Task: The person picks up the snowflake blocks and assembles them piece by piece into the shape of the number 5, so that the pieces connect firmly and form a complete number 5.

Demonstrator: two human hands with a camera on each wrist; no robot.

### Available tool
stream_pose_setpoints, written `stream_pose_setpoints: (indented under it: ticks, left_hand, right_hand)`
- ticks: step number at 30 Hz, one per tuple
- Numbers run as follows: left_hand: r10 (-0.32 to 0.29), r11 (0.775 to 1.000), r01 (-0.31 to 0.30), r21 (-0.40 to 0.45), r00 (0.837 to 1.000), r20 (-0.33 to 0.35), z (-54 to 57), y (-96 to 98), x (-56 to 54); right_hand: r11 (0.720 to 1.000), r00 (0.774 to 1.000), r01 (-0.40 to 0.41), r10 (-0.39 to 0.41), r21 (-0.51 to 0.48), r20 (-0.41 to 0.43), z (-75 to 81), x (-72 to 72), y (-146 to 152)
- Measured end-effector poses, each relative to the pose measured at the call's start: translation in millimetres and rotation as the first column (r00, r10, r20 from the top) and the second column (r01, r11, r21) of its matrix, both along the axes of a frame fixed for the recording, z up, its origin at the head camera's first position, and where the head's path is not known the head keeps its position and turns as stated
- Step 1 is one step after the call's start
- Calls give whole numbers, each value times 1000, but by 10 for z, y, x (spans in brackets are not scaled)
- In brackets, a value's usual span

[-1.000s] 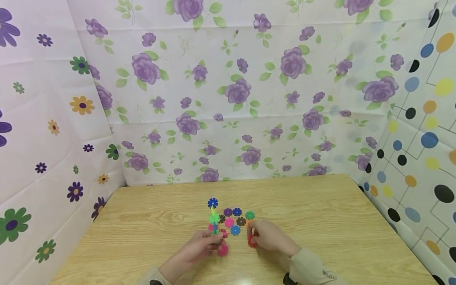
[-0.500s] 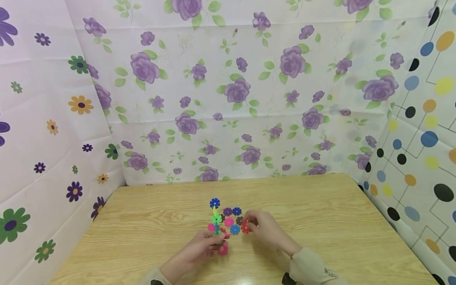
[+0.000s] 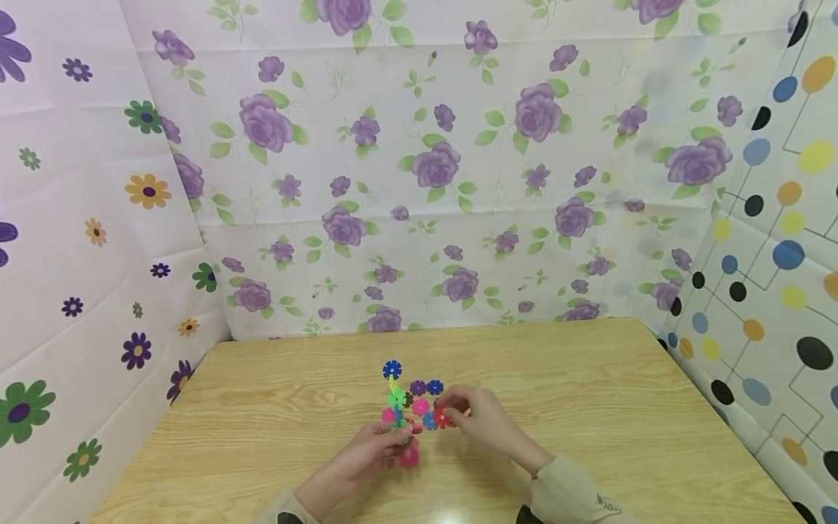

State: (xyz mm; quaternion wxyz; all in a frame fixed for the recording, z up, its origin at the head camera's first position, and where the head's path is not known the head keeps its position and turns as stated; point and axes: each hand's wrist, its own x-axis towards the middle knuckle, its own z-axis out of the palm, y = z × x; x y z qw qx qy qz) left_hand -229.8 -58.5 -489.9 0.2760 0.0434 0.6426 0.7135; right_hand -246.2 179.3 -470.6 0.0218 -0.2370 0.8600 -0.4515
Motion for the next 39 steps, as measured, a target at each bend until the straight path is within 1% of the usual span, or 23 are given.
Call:
stream_pose_setpoints:
  ticks: [4,8,13,19,22,27,31,34,36,39]
  left_hand:
    - [9,1000,-9,-1,1000,-3,9,-10,2]
    - [2,1000,-2,-1,1000,-6,15,-16,9]
    - [0,1000,0,-5,1000,0,9,-8,15]
    - [-20,1000,20,0,1000,-19,-4,-7,16]
    - [-22,1000,22,12,1000,-23,0,-7,14]
    - [17,999,-16,49,1000,-18,25,-11,8]
    - [37,996,-32,84,998,-55,53,-24,-7]
    - [32,994,-21,107,995,-100,72,-35,-15]
    - [30,993,-16,120,993,-114,79,-41,-14]
    - [32,991,-15,130,991,-127,74,-45,-11]
  right_hand:
    - [999,999,-45,45,-23,-5,27,15,-13]
    - [995,996,-89,90,-41,10,55,37,-40]
    - [992,992,-123,124,-41,19,79,61,-67]
    - [985,987,-163,163,-51,-9,90,76,-96]
    - [988,991,-137,137,-74,-2,85,92,-113]
    - [990,999,-31,37,-138,37,71,99,-139]
    - [985,999,23,-14,-170,51,68,79,-152]
    - [971,993,53,-26,-232,118,82,71,-149]
    - [958,984,74,-25,-277,177,97,73,-144]
    - [943,969,83,-1,-323,245,114,79,-140]
